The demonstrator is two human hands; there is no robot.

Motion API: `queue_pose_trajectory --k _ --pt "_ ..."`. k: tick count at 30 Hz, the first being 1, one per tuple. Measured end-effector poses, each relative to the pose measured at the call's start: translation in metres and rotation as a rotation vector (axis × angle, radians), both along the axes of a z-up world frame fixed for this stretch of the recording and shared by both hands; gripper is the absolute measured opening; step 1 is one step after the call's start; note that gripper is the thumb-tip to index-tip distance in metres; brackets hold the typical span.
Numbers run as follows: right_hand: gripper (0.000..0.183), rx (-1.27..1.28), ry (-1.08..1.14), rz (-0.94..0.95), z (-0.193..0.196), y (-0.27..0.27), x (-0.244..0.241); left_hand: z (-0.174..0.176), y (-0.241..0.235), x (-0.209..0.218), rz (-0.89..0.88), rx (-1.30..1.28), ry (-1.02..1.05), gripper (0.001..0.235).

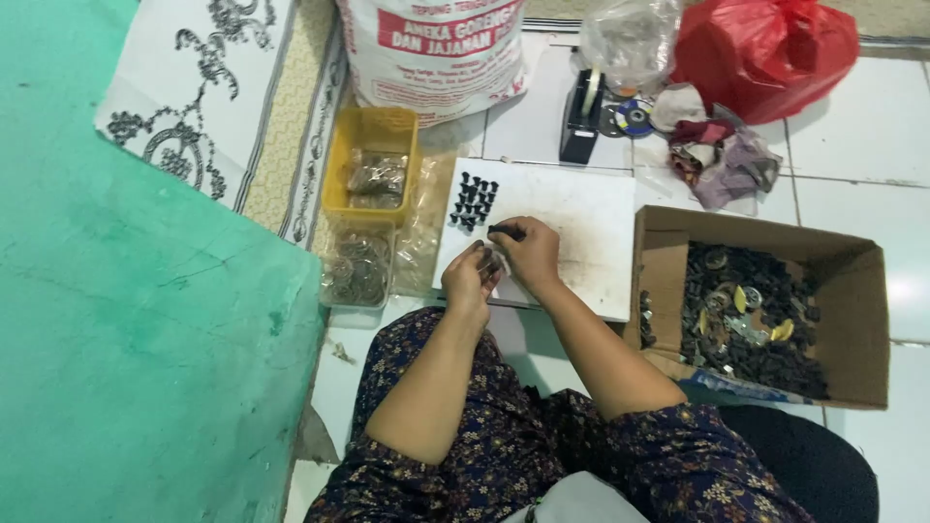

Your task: Sorting and assembling small metal and plastic components by inserting them into a grid and searching through a box of parts.

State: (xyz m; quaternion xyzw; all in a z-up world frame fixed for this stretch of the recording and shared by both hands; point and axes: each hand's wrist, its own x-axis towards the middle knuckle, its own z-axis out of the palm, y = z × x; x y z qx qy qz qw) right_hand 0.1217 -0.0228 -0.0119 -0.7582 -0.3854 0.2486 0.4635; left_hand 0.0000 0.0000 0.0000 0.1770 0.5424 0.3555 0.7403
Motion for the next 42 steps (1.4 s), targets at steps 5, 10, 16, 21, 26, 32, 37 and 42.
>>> queue_pose_trajectory --k 5,10,16,21,26,32,37,42 --pt "0.013 -0.005 -0.254 0.036 0.004 0.012 -0.009 0.005 -0.002 0.0 -0.03 0.024 0.183 0.034" --pt "0.011 -0.052 -0.35 0.066 0.01 0.015 -0.016 0.001 -0.001 0.006 -0.018 0.032 0.198 0.035" --pt "0.014 -0.003 -0.351 0.085 0.005 0.019 -0.013 0.003 -0.001 0.01 -0.003 0.053 0.202 0.037" --pt "0.015 -0.014 -0.395 0.084 0.001 0.02 -0.013 0.003 -0.002 0.012 0.013 0.06 0.223 0.036" --pt "0.016 -0.043 -0.423 0.117 -0.004 0.019 -0.01 0.001 -0.003 0.012 0.007 0.064 0.222 0.037" --pt "0.016 -0.009 -0.408 0.114 -0.007 0.019 -0.008 -0.002 -0.001 0.016 0.009 0.076 0.227 0.036" --pt "0.015 -0.005 -0.429 0.131 -0.011 0.019 -0.006 -0.009 -0.001 0.016 0.007 0.101 0.229 0.035" --pt "0.014 0.029 -0.359 0.114 -0.017 0.005 0.004 0.011 -0.015 0.021 -0.025 0.113 0.264 0.032"
